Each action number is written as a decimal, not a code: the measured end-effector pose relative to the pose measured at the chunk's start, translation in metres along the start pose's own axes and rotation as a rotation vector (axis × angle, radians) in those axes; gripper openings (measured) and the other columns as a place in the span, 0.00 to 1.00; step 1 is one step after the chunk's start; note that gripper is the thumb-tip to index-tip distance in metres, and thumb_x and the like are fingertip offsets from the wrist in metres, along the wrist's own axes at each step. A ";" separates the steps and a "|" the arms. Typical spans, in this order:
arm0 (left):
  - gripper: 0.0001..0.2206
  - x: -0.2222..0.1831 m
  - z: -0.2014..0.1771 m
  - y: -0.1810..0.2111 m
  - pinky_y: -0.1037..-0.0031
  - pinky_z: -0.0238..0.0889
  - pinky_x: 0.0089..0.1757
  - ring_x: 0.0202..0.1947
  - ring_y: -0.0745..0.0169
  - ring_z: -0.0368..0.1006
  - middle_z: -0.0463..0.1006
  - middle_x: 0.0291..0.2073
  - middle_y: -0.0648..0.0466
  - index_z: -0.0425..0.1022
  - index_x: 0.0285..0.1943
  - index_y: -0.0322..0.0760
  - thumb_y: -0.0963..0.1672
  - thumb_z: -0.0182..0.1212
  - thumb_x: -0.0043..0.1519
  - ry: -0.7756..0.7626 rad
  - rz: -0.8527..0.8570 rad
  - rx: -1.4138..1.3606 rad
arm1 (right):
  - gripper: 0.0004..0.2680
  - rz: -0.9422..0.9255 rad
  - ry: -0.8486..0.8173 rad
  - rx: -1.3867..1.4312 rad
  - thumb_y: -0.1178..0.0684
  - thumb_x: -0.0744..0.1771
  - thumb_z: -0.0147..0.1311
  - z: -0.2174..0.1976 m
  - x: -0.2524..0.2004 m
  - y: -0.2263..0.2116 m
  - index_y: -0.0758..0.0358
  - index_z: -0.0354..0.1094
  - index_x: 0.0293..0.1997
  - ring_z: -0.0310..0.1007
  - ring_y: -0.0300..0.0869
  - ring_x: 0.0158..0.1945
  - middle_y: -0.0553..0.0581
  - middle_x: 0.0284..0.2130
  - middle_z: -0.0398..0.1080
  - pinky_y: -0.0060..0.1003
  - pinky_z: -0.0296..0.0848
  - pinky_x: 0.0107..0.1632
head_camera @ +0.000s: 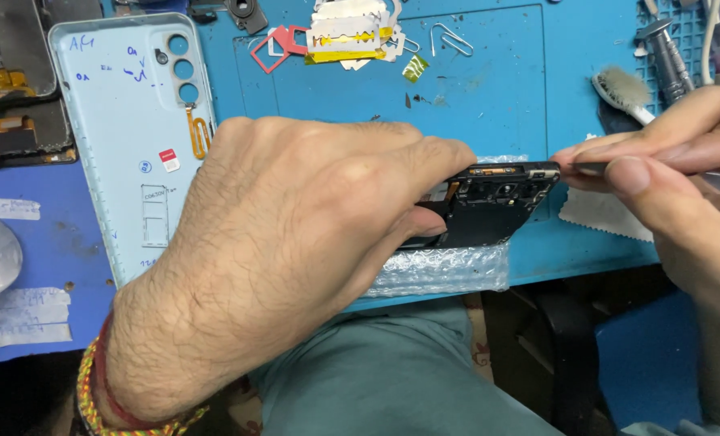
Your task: Disassembling a smartphone using a pry tool and tweezers to access internal components
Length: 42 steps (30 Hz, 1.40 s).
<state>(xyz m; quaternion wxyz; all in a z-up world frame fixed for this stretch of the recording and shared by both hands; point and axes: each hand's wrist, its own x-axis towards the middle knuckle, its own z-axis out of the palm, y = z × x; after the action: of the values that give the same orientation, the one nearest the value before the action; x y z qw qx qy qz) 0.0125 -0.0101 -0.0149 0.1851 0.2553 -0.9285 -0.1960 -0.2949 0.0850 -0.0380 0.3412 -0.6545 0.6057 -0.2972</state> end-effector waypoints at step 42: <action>0.02 0.001 -0.001 0.003 0.47 0.50 0.13 0.24 0.39 0.75 0.75 0.28 0.62 0.72 0.43 0.50 0.44 0.59 0.67 -0.086 -0.068 0.104 | 0.09 0.093 -0.131 -0.145 0.60 0.72 0.47 -0.005 0.020 -0.023 0.81 0.72 0.44 0.83 0.56 0.55 0.73 0.49 0.78 0.48 0.84 0.62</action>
<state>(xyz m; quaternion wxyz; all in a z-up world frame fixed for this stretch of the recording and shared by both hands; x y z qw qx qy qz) 0.0110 -0.0084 -0.0120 0.1247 0.2875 -0.9353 -0.1645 -0.2838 0.0651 -0.0172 0.3450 -0.6668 0.6317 -0.1931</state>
